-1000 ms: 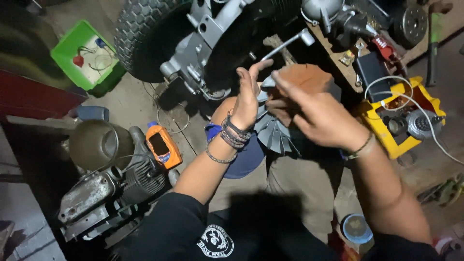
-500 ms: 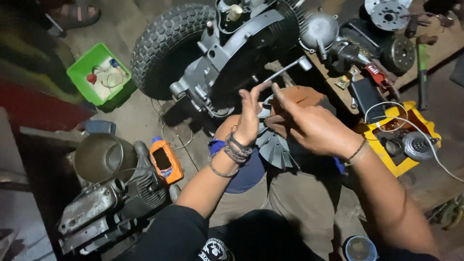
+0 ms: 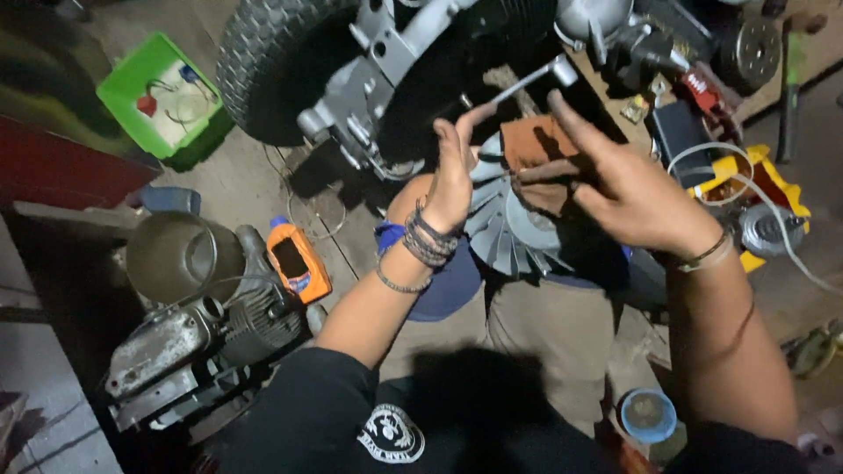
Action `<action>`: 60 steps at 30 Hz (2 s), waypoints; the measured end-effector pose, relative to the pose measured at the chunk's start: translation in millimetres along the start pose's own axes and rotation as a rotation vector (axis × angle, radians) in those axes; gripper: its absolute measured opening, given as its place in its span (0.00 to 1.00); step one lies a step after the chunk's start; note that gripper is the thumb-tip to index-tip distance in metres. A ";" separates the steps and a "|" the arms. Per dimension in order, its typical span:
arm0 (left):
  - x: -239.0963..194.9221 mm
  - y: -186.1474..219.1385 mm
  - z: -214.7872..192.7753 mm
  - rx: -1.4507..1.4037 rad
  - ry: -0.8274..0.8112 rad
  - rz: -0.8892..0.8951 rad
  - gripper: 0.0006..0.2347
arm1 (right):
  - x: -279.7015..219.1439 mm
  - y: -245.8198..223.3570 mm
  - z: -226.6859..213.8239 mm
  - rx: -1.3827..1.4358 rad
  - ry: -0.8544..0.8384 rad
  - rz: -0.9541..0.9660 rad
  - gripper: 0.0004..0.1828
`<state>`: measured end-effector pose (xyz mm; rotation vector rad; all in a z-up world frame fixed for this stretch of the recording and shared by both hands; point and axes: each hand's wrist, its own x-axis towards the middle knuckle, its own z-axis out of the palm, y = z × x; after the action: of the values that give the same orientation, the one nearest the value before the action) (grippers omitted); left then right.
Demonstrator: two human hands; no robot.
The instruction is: Cleaning and attempting to install a flywheel onto a motorcycle engine block.
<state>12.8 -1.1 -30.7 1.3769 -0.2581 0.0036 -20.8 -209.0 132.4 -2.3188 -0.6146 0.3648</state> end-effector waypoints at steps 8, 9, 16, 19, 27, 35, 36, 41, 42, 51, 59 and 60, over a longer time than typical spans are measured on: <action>0.3 19.8 7.6 -0.143 -0.003 -0.076 0.44 | 3.0 -4.4 25.8 -0.068 -0.041 -0.182 0.55; 0.5 23.9 9.8 -0.163 0.000 -0.101 0.44 | 2.5 -7.8 25.5 -0.110 -0.056 -0.130 0.57; -2.0 28.4 8.1 -0.009 0.020 -0.117 0.45 | -6.5 -4.9 39.7 -0.254 -0.075 -0.030 0.57; -1.7 27.9 9.2 0.021 0.014 -0.107 0.46 | -1.2 -11.7 47.8 -0.339 -0.064 -0.132 0.57; -3.2 25.0 6.1 -0.023 0.011 -0.073 0.44 | 13.2 -3.5 50.7 -0.416 -0.208 -0.165 0.58; -0.9 34.0 8.4 -0.011 0.029 -0.135 0.44 | 5.3 2.8 14.8 -0.401 0.022 -0.028 0.60; -0.8 32.0 8.2 -0.016 0.031 -0.120 0.42 | 2.1 8.8 11.4 -0.429 0.111 -0.066 0.58; 0.2 29.1 9.5 0.002 0.034 -0.134 0.44 | -2.6 -0.4 21.2 -0.018 -0.006 -0.170 0.52; 0.1 28.5 9.2 0.010 0.035 -0.132 0.45 | -1.3 -3.9 26.9 0.018 -0.055 -0.156 0.51; -2.9 49.5 11.0 0.198 0.070 -0.093 0.46 | -5.9 -12.7 63.7 -0.472 -0.170 -0.171 0.58; -3.6 47.3 12.4 0.109 0.034 -0.098 0.44 | -8.4 -19.7 60.0 -0.512 -0.158 -0.151 0.53; -2.4 41.8 11.4 0.160 0.036 -0.050 0.43 | -6.8 -14.0 57.6 -0.504 -0.136 -0.183 0.53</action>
<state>2.1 -3.5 11.2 1.5408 -0.1964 0.0082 -55.2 -171.3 101.5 -2.6944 -1.0804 0.3086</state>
